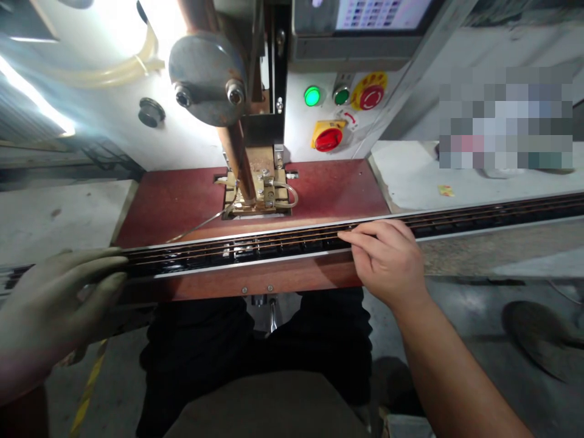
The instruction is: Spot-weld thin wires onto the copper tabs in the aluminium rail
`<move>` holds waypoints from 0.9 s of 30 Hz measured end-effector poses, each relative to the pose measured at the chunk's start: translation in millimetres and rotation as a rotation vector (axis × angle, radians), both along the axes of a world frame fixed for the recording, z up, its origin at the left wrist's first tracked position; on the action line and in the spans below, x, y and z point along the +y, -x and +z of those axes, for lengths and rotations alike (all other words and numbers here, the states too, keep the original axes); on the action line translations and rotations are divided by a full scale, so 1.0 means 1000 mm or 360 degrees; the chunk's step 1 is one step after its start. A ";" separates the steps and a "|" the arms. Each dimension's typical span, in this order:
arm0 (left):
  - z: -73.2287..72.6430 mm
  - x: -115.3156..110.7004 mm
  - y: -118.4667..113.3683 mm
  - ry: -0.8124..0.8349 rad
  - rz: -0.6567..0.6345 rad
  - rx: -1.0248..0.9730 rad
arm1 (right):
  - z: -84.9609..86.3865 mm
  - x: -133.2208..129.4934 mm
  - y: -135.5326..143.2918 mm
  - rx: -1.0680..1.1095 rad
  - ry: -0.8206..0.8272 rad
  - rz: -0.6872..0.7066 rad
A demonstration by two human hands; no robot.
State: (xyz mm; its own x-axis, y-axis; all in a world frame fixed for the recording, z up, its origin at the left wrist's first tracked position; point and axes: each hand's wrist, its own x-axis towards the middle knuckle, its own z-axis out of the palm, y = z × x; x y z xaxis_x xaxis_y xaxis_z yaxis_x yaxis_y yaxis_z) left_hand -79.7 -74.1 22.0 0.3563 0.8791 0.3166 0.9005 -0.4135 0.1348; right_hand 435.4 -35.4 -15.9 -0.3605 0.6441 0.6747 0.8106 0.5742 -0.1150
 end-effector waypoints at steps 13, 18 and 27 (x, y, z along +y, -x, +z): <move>-0.014 0.006 -0.026 -0.0097 -0.0119 0.0005 | 0.002 -0.012 0.051 -0.0216 0.0130 0.0020; -0.014 0.004 -0.028 -0.0025 -0.0042 -0.0083 | -0.009 -0.020 0.099 -0.0194 0.0060 0.0058; -0.013 0.002 -0.032 0.0021 0.0031 -0.0158 | -0.005 -0.016 0.111 -0.0098 0.0110 0.0064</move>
State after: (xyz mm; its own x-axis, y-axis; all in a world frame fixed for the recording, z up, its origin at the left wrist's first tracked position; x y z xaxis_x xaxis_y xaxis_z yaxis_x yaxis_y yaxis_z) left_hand -47.8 -72.5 8.8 0.3066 0.8898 0.3380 0.8902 -0.3937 0.2291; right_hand 324.2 -51.6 -21.2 -0.4265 0.6724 0.6049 0.7937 0.5989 -0.1061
